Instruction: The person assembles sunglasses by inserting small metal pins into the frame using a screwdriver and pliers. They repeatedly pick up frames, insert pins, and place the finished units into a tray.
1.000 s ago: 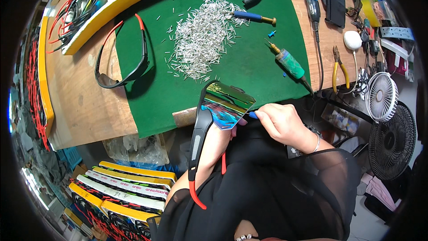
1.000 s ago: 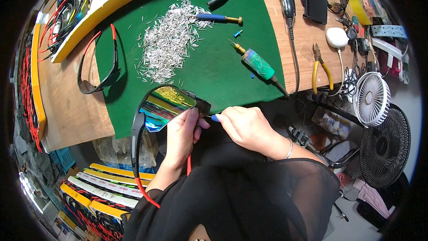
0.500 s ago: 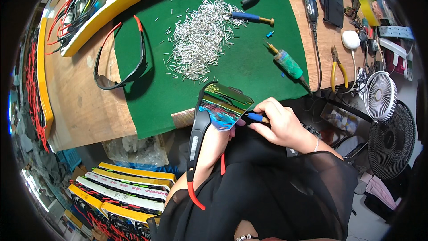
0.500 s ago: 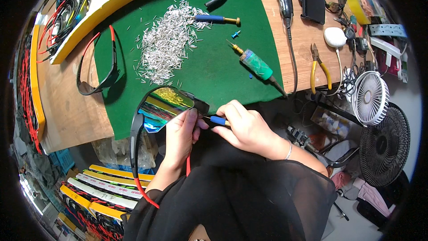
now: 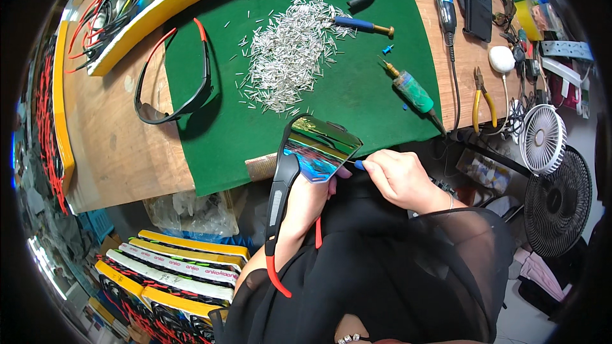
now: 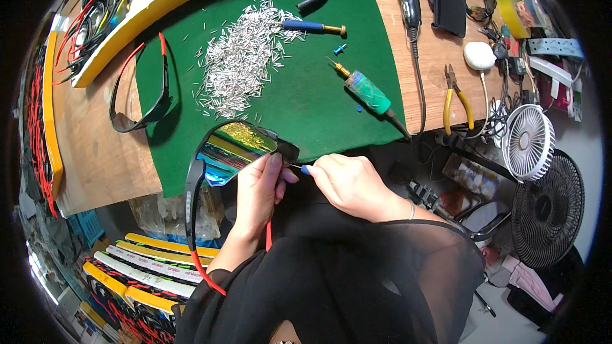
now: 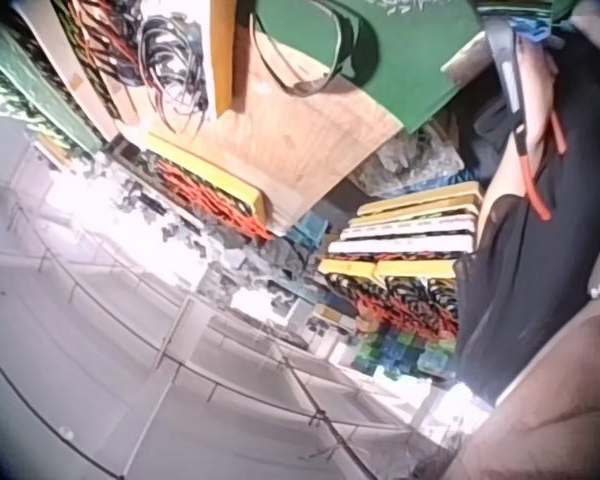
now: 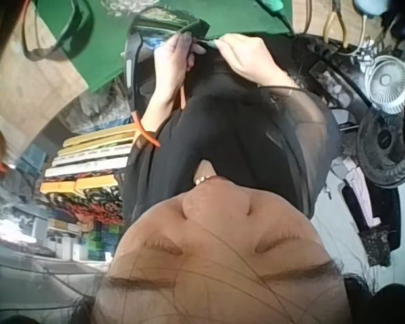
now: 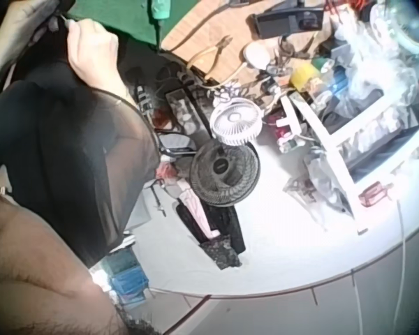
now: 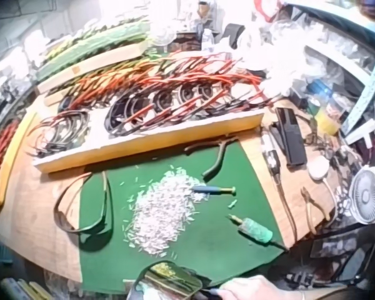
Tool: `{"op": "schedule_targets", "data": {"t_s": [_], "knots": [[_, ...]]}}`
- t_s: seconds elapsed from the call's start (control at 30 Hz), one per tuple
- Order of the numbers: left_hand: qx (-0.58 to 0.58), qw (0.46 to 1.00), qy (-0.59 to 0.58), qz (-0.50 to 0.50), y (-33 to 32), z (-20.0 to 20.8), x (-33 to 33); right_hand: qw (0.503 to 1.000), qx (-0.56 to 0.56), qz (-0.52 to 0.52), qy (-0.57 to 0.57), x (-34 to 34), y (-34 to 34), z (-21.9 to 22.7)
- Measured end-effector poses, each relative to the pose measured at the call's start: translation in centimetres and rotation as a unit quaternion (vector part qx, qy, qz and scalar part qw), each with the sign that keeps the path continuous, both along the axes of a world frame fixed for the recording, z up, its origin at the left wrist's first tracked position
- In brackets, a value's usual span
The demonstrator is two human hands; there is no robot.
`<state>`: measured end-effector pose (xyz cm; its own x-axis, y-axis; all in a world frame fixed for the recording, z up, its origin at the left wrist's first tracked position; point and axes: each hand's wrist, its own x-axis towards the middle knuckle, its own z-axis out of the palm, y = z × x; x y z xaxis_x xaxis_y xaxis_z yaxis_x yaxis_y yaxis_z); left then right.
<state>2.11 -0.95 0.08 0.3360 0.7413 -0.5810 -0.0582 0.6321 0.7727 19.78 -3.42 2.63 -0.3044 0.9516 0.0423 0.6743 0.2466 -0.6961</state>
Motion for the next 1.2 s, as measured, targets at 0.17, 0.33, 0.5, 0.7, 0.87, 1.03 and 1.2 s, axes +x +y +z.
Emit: {"op": "schedule_targets", "data": {"t_s": [0.17, 0.33, 0.5, 0.7, 0.87, 1.03, 1.2], "knots": [[-0.012, 0.999, -0.015, 0.027, 0.3, 0.7, 0.5, 0.999, 0.001, -0.05, 0.016, -0.6, 0.2, 0.8], [-0.026, 0.999, -0.006, 0.027, 0.3, 0.8, 0.4, 0.993, -0.093, -0.052, 0.05, -0.4, -0.3, 0.2], [-0.002, 1.0, 0.006, 0.006, 0.1, 0.3, 0.1, 0.994, -0.066, -0.074, 0.045, -0.4, 0.2, 0.9], [-0.014, 1.0, 0.0, 0.014, 0.1, 0.5, 0.3, 0.99, -0.1, -0.056, 0.086, 0.1, 0.1, 0.2], [0.02, 1.0, 0.017, -0.012, -0.1, -0.2, -0.1, 0.986, -0.096, -0.098, 0.089, -0.1, 0.3, 1.3], [-0.022, 1.0, 0.005, 0.006, 0.1, 0.4, 0.0, 0.97, -0.185, -0.103, 0.119, -0.1, 0.1, 1.2], [-0.033, 0.999, 0.019, -0.002, -0.1, -0.3, -0.2, 0.975, -0.159, -0.106, 0.116, -0.1, 0.0, 1.3]]}}
